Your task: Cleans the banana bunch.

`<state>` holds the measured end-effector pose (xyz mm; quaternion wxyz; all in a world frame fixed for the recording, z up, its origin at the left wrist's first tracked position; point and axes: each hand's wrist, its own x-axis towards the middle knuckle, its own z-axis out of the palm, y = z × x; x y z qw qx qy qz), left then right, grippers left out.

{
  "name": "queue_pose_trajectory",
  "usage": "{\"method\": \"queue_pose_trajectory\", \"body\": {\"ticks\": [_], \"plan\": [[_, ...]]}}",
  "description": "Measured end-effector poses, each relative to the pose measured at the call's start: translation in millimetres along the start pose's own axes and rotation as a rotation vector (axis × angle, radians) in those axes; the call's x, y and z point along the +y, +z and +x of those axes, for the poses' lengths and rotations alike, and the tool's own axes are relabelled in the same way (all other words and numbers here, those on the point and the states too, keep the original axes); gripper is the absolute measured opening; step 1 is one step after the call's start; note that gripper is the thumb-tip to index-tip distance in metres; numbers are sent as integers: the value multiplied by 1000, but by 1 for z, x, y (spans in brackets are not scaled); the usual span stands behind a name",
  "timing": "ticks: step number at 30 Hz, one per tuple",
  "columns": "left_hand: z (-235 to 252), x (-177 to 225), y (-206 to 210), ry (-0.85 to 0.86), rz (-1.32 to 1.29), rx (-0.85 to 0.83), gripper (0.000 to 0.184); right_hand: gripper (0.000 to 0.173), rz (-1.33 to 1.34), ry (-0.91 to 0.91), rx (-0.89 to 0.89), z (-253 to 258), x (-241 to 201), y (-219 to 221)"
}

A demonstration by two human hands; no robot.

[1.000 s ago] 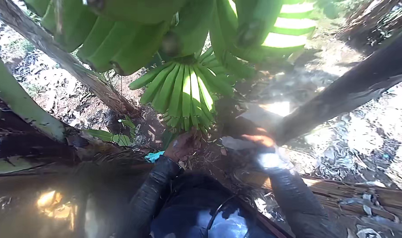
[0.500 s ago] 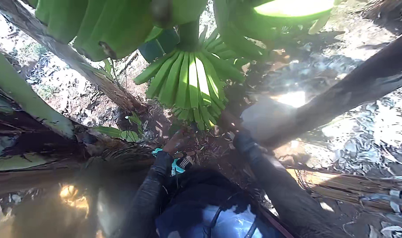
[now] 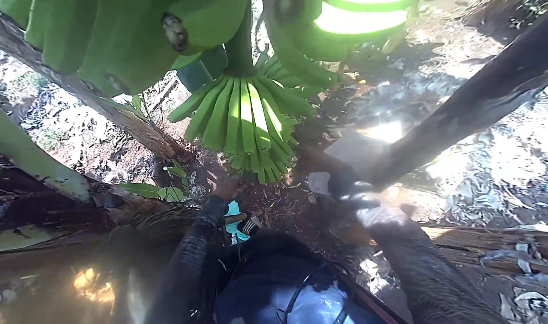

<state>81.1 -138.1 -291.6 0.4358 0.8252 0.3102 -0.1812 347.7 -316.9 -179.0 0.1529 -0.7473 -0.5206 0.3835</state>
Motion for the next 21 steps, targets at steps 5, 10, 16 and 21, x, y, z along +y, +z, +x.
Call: {"method": "queue_pose_trajectory", "body": {"ticks": [5,10,16,21], "plan": [[-53,-24,-55,-99,-39,38,39,29,11,-56,-9,77,76,46],[-91,0,-63,42,-332,47,46,24,288,109,-127,59,93,41],[-88,30,-32,201,-642,189,22,37,895,104,-39,18,84,100],[-103,4,-66,142,-534,284,24,18,558,-7,-2,10,78,93]]}}
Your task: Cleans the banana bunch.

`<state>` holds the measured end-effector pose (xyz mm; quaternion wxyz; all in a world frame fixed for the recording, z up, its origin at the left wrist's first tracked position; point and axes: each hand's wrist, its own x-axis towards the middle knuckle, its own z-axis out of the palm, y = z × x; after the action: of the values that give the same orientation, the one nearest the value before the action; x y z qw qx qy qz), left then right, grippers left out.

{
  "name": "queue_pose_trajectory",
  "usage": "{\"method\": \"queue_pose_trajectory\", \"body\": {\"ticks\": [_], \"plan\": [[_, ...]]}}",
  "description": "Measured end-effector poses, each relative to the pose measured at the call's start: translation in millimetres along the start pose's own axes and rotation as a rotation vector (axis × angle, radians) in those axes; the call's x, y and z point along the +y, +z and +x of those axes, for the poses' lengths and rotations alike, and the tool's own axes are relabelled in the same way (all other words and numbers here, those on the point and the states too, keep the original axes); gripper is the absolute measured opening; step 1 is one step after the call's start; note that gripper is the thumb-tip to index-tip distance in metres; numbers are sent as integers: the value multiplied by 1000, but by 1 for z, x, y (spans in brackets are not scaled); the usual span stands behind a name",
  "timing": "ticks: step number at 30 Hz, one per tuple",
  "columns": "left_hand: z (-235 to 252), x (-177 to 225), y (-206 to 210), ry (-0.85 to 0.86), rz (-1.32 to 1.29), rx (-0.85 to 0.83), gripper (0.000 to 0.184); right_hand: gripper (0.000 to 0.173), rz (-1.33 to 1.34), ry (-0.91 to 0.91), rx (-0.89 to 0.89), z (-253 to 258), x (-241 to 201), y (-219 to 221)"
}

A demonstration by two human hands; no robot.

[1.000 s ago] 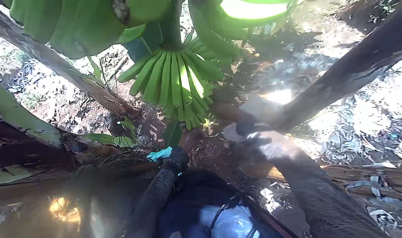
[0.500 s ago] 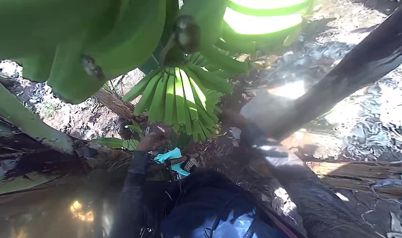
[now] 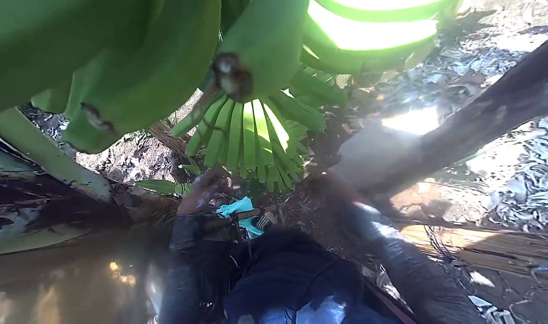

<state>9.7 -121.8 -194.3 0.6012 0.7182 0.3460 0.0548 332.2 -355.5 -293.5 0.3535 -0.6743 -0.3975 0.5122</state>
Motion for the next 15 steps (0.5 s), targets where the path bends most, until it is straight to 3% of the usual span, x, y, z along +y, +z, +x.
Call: {"method": "queue_pose_trajectory", "body": {"ticks": [3,6,8,11,13,15], "plan": [[-6,7,-10,-12,105,96,21,34,-174,4,-18,-3,-7,-17],[7,3,-16,-10,190,196,21,42,-219,46,138,1,-33,-52],[25,-2,-22,-54,193,225,28,48,19,21,306,20,-44,-69],[55,7,-12,-191,342,425,37,49,340,-20,503,67,-65,-75],[66,22,0,-303,543,372,50,46,260,-38,449,105,-72,-78],[64,47,20,-441,998,125,49,38,228,-93,384,133,-74,-67]]}}
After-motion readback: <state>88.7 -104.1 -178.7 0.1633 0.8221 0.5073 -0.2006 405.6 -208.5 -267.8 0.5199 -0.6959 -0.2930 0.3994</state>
